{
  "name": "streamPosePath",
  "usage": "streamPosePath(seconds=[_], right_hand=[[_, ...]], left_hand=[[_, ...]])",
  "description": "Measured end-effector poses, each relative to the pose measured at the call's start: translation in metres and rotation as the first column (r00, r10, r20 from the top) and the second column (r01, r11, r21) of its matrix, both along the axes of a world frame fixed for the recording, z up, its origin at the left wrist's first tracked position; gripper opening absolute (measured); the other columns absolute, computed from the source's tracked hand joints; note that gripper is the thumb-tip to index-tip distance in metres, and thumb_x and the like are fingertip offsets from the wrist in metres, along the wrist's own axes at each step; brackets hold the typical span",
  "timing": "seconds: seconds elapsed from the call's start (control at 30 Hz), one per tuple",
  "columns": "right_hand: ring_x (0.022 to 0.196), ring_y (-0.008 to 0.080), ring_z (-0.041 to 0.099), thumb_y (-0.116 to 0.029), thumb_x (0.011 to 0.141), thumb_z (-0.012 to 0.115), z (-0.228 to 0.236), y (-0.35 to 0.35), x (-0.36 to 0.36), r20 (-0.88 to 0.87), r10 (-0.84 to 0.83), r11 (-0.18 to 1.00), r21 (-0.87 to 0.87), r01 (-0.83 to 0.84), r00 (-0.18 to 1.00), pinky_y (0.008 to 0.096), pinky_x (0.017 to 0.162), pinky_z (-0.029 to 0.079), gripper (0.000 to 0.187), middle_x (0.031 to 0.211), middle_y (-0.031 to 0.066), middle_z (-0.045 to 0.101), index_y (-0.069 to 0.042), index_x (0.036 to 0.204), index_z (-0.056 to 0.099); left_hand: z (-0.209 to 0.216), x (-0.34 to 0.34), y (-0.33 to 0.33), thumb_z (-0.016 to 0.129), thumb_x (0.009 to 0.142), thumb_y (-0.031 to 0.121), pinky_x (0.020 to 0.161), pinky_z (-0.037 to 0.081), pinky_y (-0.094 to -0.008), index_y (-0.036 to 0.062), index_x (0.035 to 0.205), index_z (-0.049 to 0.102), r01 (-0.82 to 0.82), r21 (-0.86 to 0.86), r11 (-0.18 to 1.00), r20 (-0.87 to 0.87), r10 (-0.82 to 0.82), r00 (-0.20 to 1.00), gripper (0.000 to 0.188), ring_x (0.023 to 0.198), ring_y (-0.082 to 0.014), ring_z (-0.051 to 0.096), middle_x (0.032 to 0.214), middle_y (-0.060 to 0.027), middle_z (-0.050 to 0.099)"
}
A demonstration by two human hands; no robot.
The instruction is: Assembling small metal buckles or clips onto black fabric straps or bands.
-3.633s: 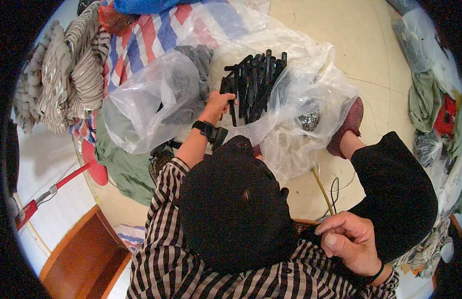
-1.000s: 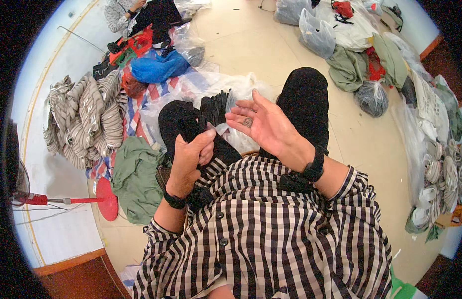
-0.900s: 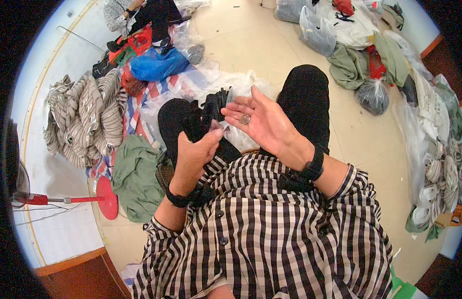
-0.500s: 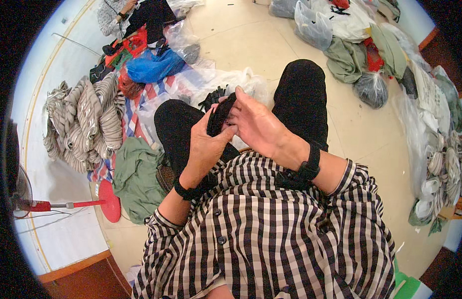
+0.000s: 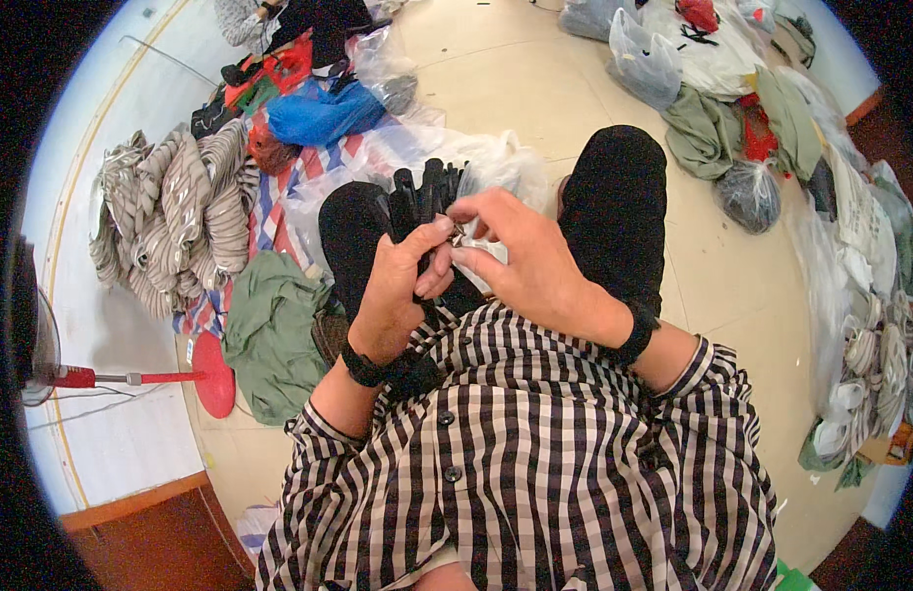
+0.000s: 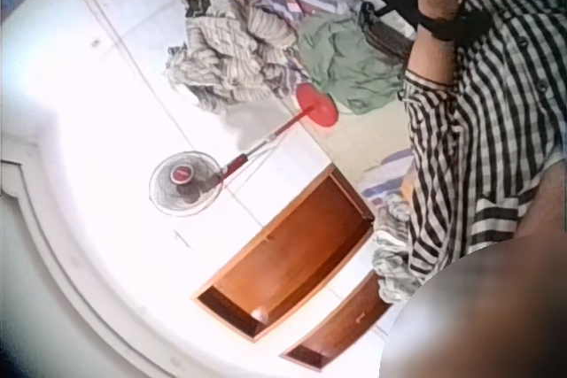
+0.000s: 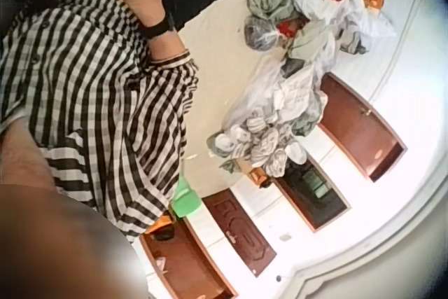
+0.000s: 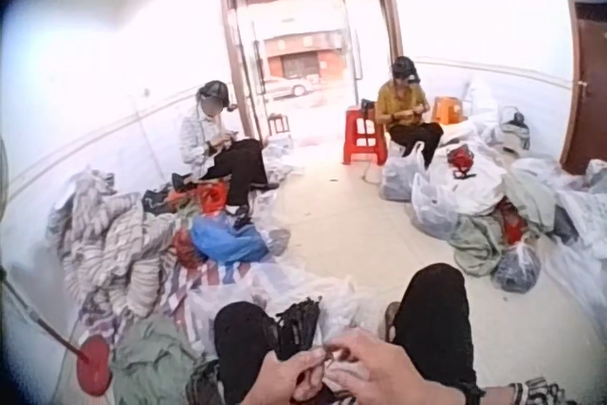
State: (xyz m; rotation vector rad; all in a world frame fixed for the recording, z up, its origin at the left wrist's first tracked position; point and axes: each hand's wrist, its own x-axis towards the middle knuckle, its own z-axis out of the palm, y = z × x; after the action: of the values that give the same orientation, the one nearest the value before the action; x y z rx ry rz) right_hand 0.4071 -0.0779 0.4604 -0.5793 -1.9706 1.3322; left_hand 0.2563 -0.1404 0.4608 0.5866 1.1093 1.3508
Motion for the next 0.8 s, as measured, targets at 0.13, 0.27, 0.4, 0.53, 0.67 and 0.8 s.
streamPosePath(seconds=[0.13,0.27,0.4,0.53,0.67,0.8], right_hand=[[0.061,0.0198,0.059,-0.004,0.076,0.064,-0.003,-0.005,-0.004,-0.022,-0.11,0.96,0.257,0.112,0.994,0.0276,0.058,0.049,0.028,0.071,0.0111,0.058,0.0,0.102,0.054],[0.063,0.0196,0.06,-0.003,0.076,0.064,-0.006,-0.003,-0.005,-0.021,-0.127,0.939,0.319,0.127,0.992,0.0276,0.058,0.049,0.027,0.072,0.0114,0.059,0.0,0.102,0.055],[0.064,0.017,0.059,-0.001,0.077,0.061,-0.005,-0.004,-0.005,-0.034,-0.125,0.959,0.253,0.129,0.992,0.0269,0.059,0.048,0.025,0.072,0.0101,0.059,0.0,0.101,0.056],[0.064,0.0152,0.059,0.001,0.078,0.059,-0.008,-0.007,-0.001,-0.03,-0.14,0.975,0.17,0.143,0.99,0.026,0.06,0.048,0.022,0.072,0.0096,0.059,0.0,0.1,0.057],[0.065,0.0113,0.057,0.0,0.079,0.059,-0.011,-0.004,0.0,-0.063,-0.14,0.987,0.065,0.144,0.988,0.024,0.062,0.047,0.02,0.072,0.0072,0.059,0.001,0.098,0.059],[0.066,0.0066,0.055,-0.001,0.081,0.057,-0.005,0.013,0.015,-0.132,-0.102,0.961,-0.268,0.064,0.986,0.0212,0.06,0.046,0.02,0.072,0.0022,0.059,0.002,0.101,0.06]], left_hand=[[0.002,0.002,-0.002,0.059,0.083,0.019,0.036,0.026,-0.0205,0.0045,0.061,0.054,-0.033,-0.024,0.999,0.094,0.035,0.995,0.027,0.036,-0.0059,0.035,0.048,0.0006,0.045],[0.002,0.001,-0.004,0.056,0.086,0.017,0.036,0.026,-0.019,0.0045,0.077,0.055,-0.015,-0.016,1.0,0.111,0.017,0.994,0.016,0.035,-0.0038,0.031,0.051,0.0026,0.045],[0.004,0.0,-0.003,0.056,0.086,0.016,0.036,0.026,-0.0189,0.0044,0.075,0.055,-0.001,-0.022,1.0,0.109,0.003,0.994,0.016,0.035,-0.0043,0.032,0.051,0.0018,0.045],[0.001,0.0,-0.002,0.06,0.082,0.021,0.038,0.026,-0.0198,0.0038,0.067,0.055,0.021,-0.044,0.999,0.045,-0.019,0.999,0.023,0.041,-0.0048,0.035,0.053,0.0002,0.045],[-0.018,-0.01,-0.011,0.052,0.084,0.005,0.041,0.027,-0.019,-0.0016,0.091,0.054,0.215,0.285,0.934,-0.342,-0.111,0.933,0.01,0.045,-0.0044,0.036,0.065,-0.0025,0.051],[0.003,-0.002,-0.016,0.05,0.085,0.013,0.042,0.026,-0.0205,-0.0019,0.082,0.059,0.12,0.178,0.977,-0.255,-0.072,0.964,0.018,0.041,-0.0046,0.034,0.053,0.0003,0.047]])
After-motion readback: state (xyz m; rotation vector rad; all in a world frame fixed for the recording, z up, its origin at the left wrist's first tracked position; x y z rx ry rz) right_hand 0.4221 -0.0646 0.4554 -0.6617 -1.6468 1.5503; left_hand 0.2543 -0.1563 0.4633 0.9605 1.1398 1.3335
